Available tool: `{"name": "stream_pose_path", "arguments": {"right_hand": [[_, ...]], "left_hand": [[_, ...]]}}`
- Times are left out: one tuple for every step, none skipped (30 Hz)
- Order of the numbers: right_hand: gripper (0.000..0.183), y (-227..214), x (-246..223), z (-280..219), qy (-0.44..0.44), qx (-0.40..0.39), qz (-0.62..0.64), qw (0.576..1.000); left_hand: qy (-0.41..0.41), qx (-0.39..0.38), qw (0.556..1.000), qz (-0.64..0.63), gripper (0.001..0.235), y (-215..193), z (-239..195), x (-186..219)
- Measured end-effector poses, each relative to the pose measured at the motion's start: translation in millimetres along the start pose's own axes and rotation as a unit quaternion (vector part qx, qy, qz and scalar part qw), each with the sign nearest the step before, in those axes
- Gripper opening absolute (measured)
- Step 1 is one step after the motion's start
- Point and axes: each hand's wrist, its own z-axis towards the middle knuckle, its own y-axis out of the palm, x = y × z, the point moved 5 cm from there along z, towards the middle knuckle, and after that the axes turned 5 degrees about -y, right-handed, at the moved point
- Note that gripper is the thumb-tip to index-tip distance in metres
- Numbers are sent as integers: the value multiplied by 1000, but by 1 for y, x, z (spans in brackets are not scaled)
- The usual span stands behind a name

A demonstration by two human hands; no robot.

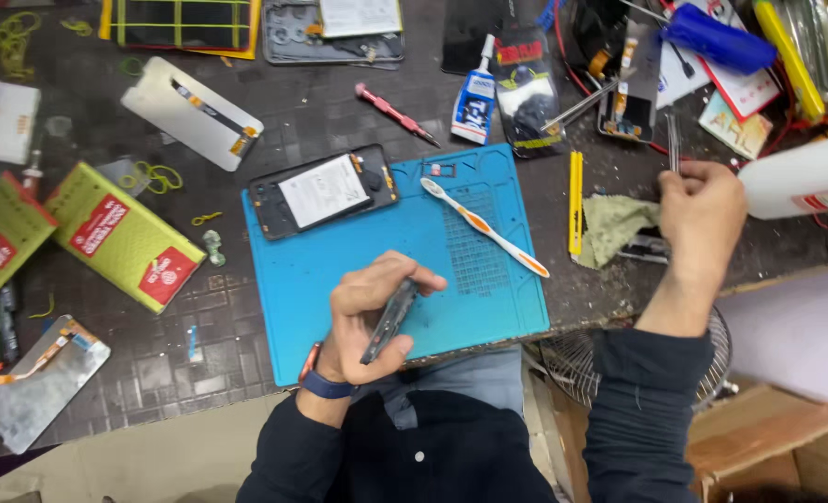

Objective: The person cleans the interior of a disassembled smartphone using a toothbrush and a cloth, then uses a yellow plastic tool to pry open the back cover of another smartphone. The person handles multiple phone parts and tools on a cluttered workbench.

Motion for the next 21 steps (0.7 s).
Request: {"name": "stream_pose_path", "arguments": {"right_hand": [[21, -2, 4, 2, 2, 16, 12, 1000], [18, -5, 6, 3, 4, 33, 24, 999], [16, -8, 7, 4, 7, 49, 35, 998], [14, -12, 4, 4, -7, 90, 127, 988], [12, -17, 0, 2, -20, 128, 218, 967], [12, -27, -13, -5, -104, 180, 170, 963], [14, -34, -24, -11, -145, 211, 156, 954], [16, -42, -35, -21, -184, 244, 138, 942], [19, -46, -44, -28, -178, 260, 154, 936], [19, -48, -54, -36, -169, 261, 171, 935], [20, -51, -65, -44, -160, 262, 187, 933], [18, -50, -76, -53, -148, 248, 202, 936], [18, -47, -88, -63, -142, 231, 208, 940], [18, -43, -100, -73, -136, 214, 213, 943], [19, -40, -115, -82, -152, 188, 206, 948], [19, -35, -128, -92, -168, 162, 200, 952], [17, -31, -141, -99, -187, 133, 180, 957], [16, -27, -153, -107, -205, 103, 161, 960], [13, -21, -163, -112, -211, 75, 132, 966], [17, -13, -170, -116, -194, 34, 118, 973], [28, -6, -175, -119, -179, -8, 106, 978]], "left_hand": [[-8, 5, 1000, -2, 69, 0, -1, -1], [-16, 9, 1000, -5, 69, 1, -1, -2], [-23, 14, 1000, -8, 70, 1, -1, -2], [-24, 16, 1000, -10, 70, 0, -1, -2], [-26, 18, 999, -13, 70, -1, -2, -3], [-28, 20, 999, -17, 70, -1, -2, -2], [-29, 21, 999, -21, 70, -2, -1, -2], [-29, 21, 999, -25, 70, -2, -2, -3], [-29, 20, 999, -29, 70, -2, -2, -4], [-31, 22, 999, -31, 70, -2, -2, -4], [-32, 24, 999, -32, 69, -2, -3, -4], [-33, 26, 999, -34, 69, -2, -3, -5], [-33, 26, 998, -37, 69, -2, -3, -5], [-33, 28, 998, -40, 70, -2, -3, -6], [-32, 29, 998, -43, 70, -2, -3, -5], [-34, 34, 998, -39, 70, -3, -3, -4], [-35, 38, 998, -35, 70, -3, -2, -2], [-37, 42, 998, -31, 71, -4, -1, 1], [-36, 47, 998, -25, 71, -5, 2, 4], [-35, 51, 998, -19, 72, -5, 6, 8], [-34, 56, 998, -13, 73, -6, 11, 12]]}}
